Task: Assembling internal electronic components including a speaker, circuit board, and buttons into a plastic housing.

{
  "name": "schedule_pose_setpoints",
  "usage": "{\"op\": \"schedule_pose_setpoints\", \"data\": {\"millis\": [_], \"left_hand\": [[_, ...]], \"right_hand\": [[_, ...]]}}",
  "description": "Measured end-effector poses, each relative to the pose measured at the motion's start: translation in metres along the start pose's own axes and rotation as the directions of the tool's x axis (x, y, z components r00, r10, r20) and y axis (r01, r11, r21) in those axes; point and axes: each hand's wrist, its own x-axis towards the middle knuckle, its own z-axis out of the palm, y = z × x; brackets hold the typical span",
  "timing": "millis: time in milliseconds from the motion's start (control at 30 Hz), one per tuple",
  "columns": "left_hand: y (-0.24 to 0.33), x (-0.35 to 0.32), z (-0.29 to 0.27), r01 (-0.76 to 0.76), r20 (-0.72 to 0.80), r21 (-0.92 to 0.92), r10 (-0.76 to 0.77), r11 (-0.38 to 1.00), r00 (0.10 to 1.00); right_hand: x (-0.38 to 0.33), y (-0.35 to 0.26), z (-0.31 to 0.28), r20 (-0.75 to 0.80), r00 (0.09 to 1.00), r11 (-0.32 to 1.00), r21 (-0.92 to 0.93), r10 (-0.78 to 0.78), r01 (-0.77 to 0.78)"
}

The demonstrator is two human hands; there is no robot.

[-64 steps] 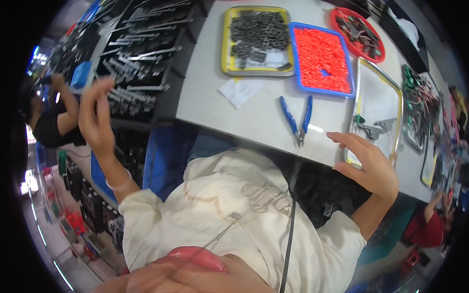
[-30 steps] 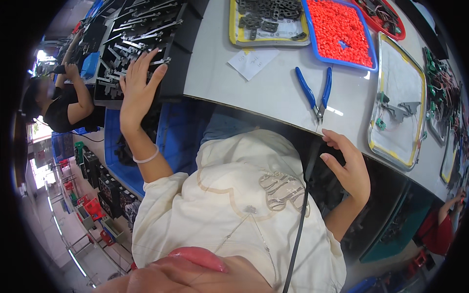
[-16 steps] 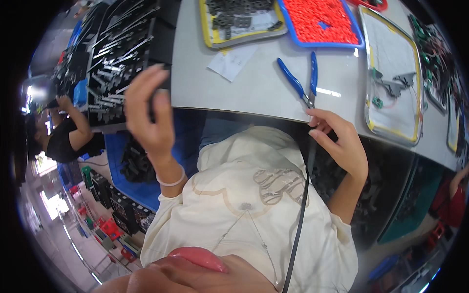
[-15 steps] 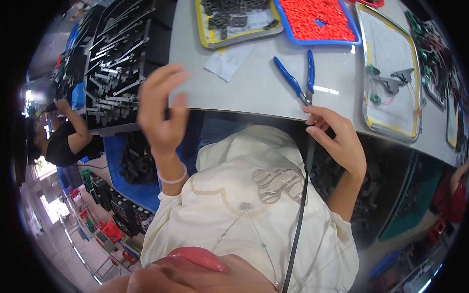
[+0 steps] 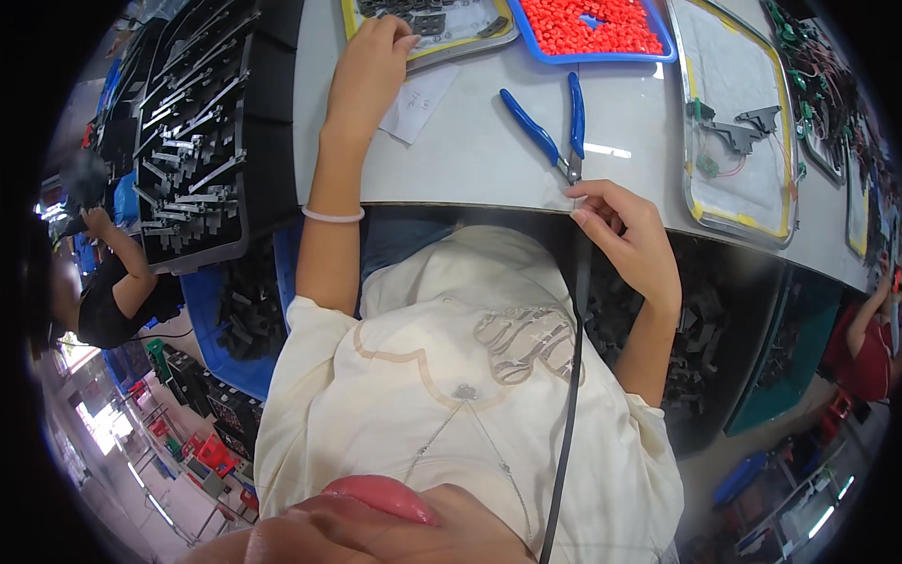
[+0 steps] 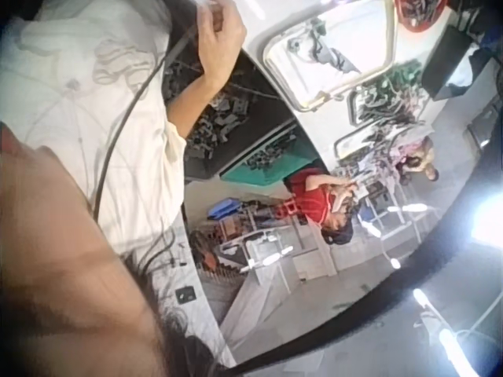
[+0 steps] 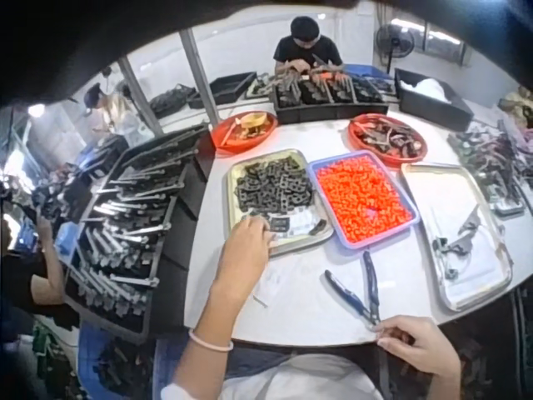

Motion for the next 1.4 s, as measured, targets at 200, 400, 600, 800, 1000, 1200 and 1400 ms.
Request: {"op": "schedule_pose_setpoints", "data": {"millis": [200,400,600,800,1000,1200,1400], "left_hand": [[-0.012,0.010,0.006,-0.051,-0.035,-0.016,0.051,0.999,0.998],[-0.018,0.005,-0.012,0.087,0.038,-0.284,-0.080,0.955,0.996],[0.026,-0.029,-0.033,0.190,0.183,-0.856,-0.062,0.480,0.981],[0.059,-0.065,-0.030,0.244,0.252,-0.931,-0.005,0.272,0.968],[0.079,-0.087,-0.024,0.192,0.259,-0.922,0.167,0.336,0.951],[0.079,-0.093,-0.016,0.133,0.190,-0.942,0.163,0.308,0.968],[0.075,-0.115,-0.007,0.307,0.320,-0.933,0.040,0.188,0.947]], "right_hand": [[-0.002,0.003,-0.002,-0.031,0.999,1.000,0.025,-0.018,0.019],[0.004,0.003,-0.002,-0.013,1.000,0.999,0.032,-0.010,0.011],[0.002,0.000,-0.005,-0.055,0.998,0.998,0.060,0.016,-0.012],[0.024,-0.015,0.007,-0.127,0.981,0.978,0.128,-0.148,0.164],[0.043,-0.039,0.042,-0.126,0.988,0.886,0.443,-0.091,0.138],[0.045,-0.032,0.047,-0.197,0.973,0.912,0.366,-0.119,0.186],[0.036,-0.018,0.058,-0.298,0.921,0.918,0.227,-0.252,0.324]]}}
